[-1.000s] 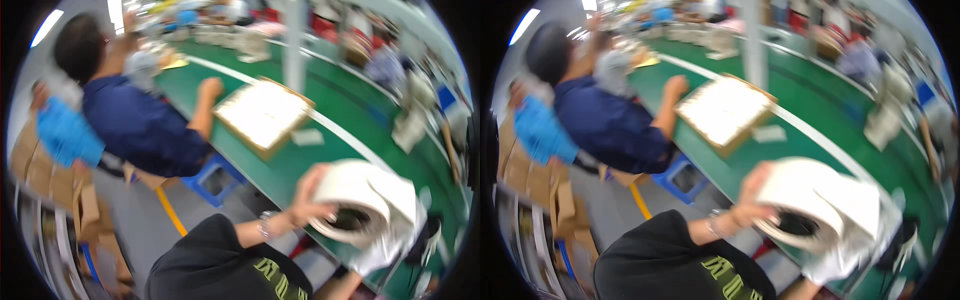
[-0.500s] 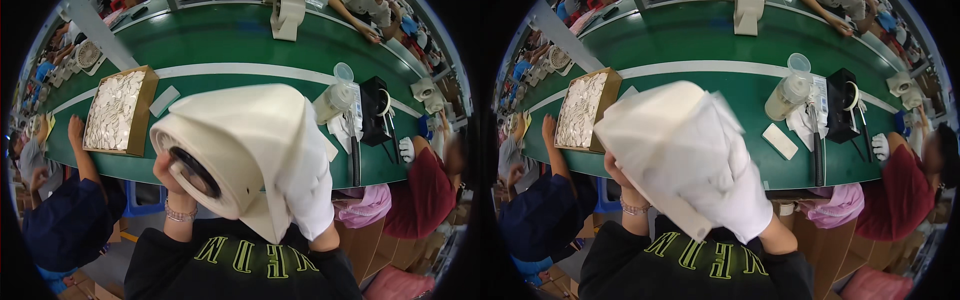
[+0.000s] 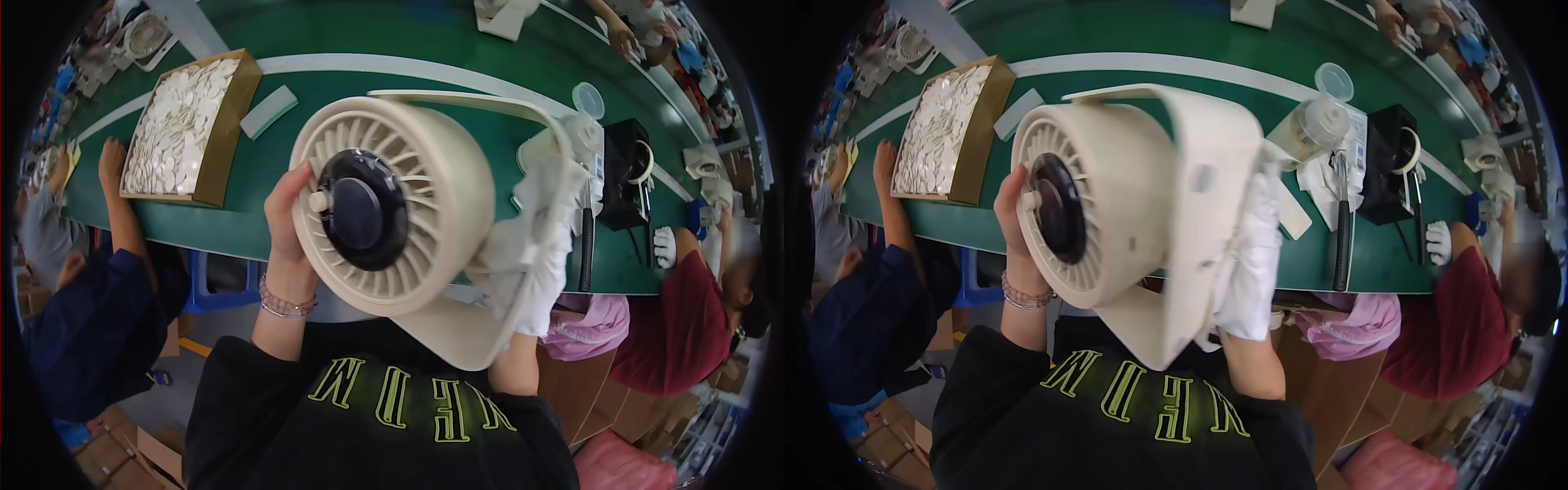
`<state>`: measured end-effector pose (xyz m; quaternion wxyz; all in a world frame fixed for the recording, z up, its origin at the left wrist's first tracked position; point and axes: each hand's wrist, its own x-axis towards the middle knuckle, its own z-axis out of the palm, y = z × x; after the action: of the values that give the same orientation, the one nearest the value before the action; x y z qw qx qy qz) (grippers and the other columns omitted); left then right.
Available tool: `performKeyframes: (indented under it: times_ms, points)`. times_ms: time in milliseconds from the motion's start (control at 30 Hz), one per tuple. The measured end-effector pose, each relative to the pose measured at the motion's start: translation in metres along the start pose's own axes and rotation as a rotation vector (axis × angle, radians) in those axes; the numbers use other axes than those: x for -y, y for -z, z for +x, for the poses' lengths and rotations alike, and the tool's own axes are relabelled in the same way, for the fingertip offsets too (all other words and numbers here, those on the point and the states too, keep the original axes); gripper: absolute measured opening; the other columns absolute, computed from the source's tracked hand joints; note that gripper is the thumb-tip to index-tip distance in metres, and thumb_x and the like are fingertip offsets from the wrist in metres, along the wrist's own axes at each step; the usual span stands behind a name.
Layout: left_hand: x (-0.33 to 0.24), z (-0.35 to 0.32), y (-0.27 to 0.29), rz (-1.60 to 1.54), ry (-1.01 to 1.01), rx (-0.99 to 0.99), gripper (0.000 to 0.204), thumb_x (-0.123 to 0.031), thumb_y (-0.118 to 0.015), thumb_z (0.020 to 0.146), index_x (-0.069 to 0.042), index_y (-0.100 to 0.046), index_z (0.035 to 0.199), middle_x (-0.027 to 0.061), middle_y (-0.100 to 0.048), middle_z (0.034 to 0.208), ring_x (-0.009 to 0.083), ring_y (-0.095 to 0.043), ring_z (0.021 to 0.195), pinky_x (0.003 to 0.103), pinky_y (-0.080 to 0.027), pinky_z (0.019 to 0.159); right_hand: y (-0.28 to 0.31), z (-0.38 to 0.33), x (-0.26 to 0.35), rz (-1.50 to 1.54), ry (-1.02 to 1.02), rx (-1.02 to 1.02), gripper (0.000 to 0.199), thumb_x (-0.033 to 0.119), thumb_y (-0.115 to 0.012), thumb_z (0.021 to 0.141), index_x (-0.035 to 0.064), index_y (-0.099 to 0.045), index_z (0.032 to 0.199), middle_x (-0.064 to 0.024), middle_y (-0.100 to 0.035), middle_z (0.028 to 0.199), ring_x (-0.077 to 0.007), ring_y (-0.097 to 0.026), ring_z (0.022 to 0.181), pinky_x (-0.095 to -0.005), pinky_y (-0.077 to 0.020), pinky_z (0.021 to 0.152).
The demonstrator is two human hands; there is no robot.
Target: Cleaning and inspecting a small portable electronic fan at a manufacturing station.
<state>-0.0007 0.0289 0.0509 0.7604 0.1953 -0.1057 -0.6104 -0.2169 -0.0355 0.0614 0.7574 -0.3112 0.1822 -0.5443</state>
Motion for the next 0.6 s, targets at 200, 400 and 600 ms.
performKeyframes:
  times_ms: [200,400,600]
  points:
    - [0.006,-0.002,0.001,-0.155,0.115,0.043,0.044,-0.028,-0.044,0.089,0.004,-0.047,0.118,0.0193,-0.06,0.105,0.0256,-0.063,0.089,0.037,-0.055,0.077,0.021,0.0,-0.017,-1.286,0.492,-0.135,0.041,0.024,-0.044,0.096,0.0027,-0.04,0.131,-0.011,-0.054,0.12,-0.0176,-0.054,0.105,-0.0291,-0.0436,0.09]
    - [0.012,-0.008,-0.019,-0.165,0.138,0.008,0.045,-0.03,-0.043,0.09,0.004,-0.049,0.118,0.0187,-0.063,0.1,0.0254,-0.065,0.081,0.036,-0.056,0.072,0.062,-0.023,-0.022,-1.04,0.353,-0.163,0.041,0.024,-0.045,0.096,0.0029,-0.041,0.131,-0.0112,-0.054,0.118,-0.0177,-0.054,0.104,-0.0301,-0.0439,0.09]
    - [0.012,-0.014,-0.005,-0.247,0.155,0.126,0.055,-0.036,-0.047,0.086,0.004,-0.044,0.124,0.0196,-0.06,0.109,0.0262,-0.065,0.088,0.038,-0.055,0.078,0.098,-0.002,-0.028,-0.784,0.222,-0.189,0.042,0.025,-0.046,0.095,0.003,-0.041,0.13,-0.0114,-0.055,0.116,-0.0179,-0.055,0.103,-0.0311,-0.0441,0.089]
